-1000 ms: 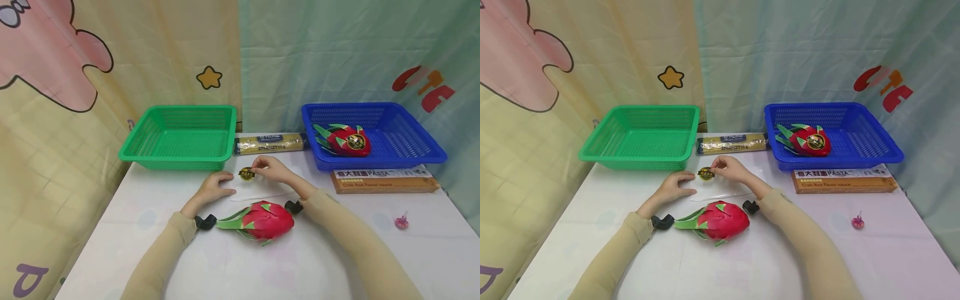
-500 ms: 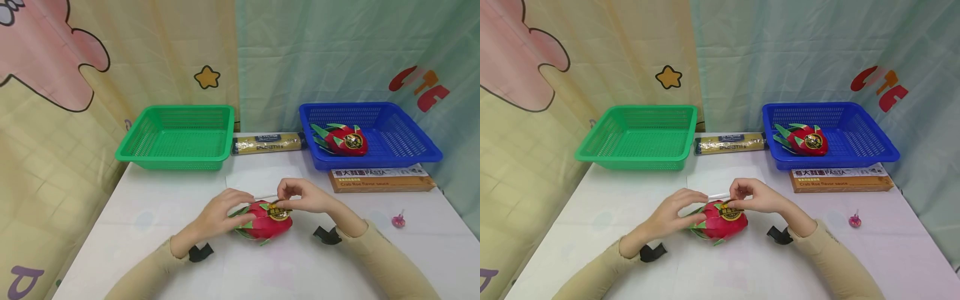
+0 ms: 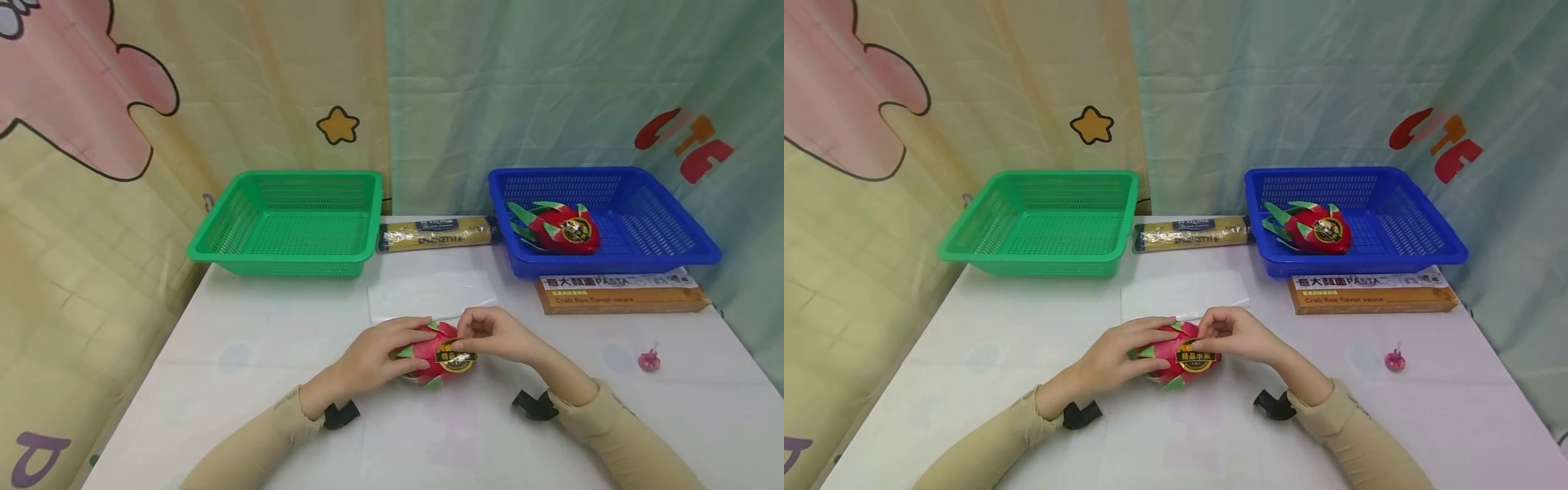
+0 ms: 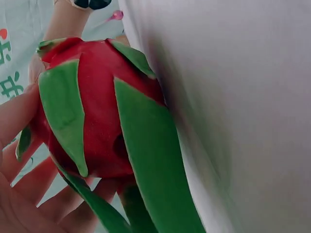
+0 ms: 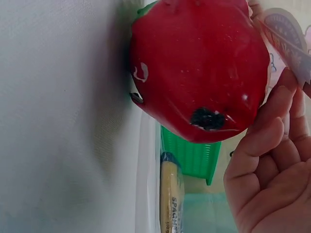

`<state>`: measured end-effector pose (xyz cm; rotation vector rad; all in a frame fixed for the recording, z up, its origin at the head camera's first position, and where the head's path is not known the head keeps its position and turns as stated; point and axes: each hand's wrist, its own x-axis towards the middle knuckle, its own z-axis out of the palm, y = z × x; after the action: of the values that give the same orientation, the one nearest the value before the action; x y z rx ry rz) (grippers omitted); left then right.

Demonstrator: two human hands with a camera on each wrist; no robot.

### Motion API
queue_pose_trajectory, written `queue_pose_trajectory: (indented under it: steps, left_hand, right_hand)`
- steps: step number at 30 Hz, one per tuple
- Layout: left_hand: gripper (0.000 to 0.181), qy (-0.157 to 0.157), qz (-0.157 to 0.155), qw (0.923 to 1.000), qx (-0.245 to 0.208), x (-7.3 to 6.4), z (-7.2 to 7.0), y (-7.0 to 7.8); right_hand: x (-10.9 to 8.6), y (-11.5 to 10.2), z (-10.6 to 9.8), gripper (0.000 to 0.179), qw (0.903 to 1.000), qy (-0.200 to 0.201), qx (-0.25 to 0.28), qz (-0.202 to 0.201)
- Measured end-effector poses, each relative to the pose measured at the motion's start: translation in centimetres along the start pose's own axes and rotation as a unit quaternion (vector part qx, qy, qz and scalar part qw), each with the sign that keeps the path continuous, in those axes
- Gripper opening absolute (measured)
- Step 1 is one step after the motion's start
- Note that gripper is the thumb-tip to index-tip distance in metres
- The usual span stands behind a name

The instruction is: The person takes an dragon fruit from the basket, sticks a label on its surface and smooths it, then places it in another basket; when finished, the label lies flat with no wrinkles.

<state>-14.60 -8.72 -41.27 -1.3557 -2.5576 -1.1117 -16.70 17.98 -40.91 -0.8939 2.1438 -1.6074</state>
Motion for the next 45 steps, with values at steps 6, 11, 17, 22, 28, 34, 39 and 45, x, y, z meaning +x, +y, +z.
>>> queue_pose_trajectory:
  steps: [6,11,17,22,28,34,39,45]
  left_hand:
    - [0.041,0.006,-0.065,0.9929,-0.099,-0.1,-0.4,-1.0]
    - [0.042,0.0,-0.077,0.9896,-0.121,-0.1,-0.6,-1.2]
    - [0.041,-0.003,-0.079,0.9897,-0.119,-0.1,-0.7,-1.1]
    - [0.042,-0.002,-0.078,0.9898,-0.119,-0.2,-0.7,-1.0]
    - [0.042,0.0,-0.068,0.9909,-0.116,-0.1,-0.6,-0.9]
    - [0.042,0.001,-0.065,0.9916,-0.111,-0.2,-0.4,-0.9]
    - [0.043,0.012,-0.079,0.9915,-0.102,-0.2,-0.2,-0.7]
    - [0.041,0.028,-0.088,0.9918,-0.088,-0.2,0.0,-0.1]
  right_hand:
    - [0.2,-0.2,0.3,0.012,0.9975,0.056,0.003,0.043]
    - [0.6,-0.5,0.8,0.018,0.9924,0.086,-0.006,0.088]
    - [0.8,-0.4,1.0,0.021,0.9878,0.104,-0.008,0.116]
    - [0.8,-0.3,1.1,0.02,0.9887,0.104,-0.007,0.108]
    - [0.8,-0.2,1.3,0.021,0.9877,0.112,-0.02,0.107]
    - [0.7,-0.3,1.4,0.022,0.987,0.118,-0.032,0.104]
    - [0.7,-0.4,1.5,0.025,0.9867,0.126,-0.043,0.094]
    - [0.8,-0.1,1.8,0.038,0.9884,0.097,-0.045,0.108]
